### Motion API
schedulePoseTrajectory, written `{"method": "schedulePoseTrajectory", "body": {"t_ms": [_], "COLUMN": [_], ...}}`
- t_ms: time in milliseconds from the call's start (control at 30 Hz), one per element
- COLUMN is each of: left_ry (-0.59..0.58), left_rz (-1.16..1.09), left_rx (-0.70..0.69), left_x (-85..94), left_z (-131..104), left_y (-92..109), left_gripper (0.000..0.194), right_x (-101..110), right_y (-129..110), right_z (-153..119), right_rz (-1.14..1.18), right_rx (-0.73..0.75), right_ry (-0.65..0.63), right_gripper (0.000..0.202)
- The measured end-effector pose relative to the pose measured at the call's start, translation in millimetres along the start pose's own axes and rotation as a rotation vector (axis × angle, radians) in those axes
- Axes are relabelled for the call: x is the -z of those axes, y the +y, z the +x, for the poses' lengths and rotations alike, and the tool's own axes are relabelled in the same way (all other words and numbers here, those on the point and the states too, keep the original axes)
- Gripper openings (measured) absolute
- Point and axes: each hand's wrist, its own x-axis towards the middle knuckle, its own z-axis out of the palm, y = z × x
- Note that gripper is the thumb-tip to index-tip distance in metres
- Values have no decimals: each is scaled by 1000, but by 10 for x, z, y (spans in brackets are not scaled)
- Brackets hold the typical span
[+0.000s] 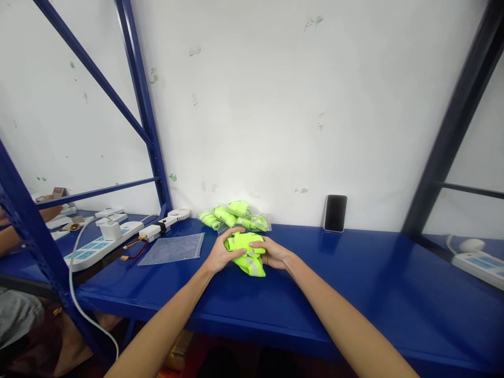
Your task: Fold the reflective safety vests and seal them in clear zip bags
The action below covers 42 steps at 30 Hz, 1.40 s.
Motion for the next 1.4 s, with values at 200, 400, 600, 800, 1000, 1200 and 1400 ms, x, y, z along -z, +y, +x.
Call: {"method": "schedulePoseTrajectory", "body": {"t_ms": [200,400,600,800,1000,1200,1400], "left_ry": [-7,148,-25,-86,-89,-132,69], "left_rz": [70,-12,-463,-411,-312,-316,-338], "left_rx": [-23,43,412,458,444,432,385], "left_x": [24,43,-67,-130,-159,-186,-204], "left_z": [3,83,97,86,37,30,43], "left_y": [-19,-194,-351,-392,-340,-320,-363], "left_gripper": [61,90,62,39,41,41,59], "right_x": [-66,-128,-113,23,112,136,178], "right_y": [108,137,83,82,26,12,83], "right_z": [81,172,244,248,147,109,116], "right_rz": [54,-24,-225,-541,-768,-850,-1038], "right_rx": [122,322,592,705,709,794,847], "right_ry": [89,283,506,674,776,763,470], "right_gripper": [45,59,63,61,55,52,53]}}
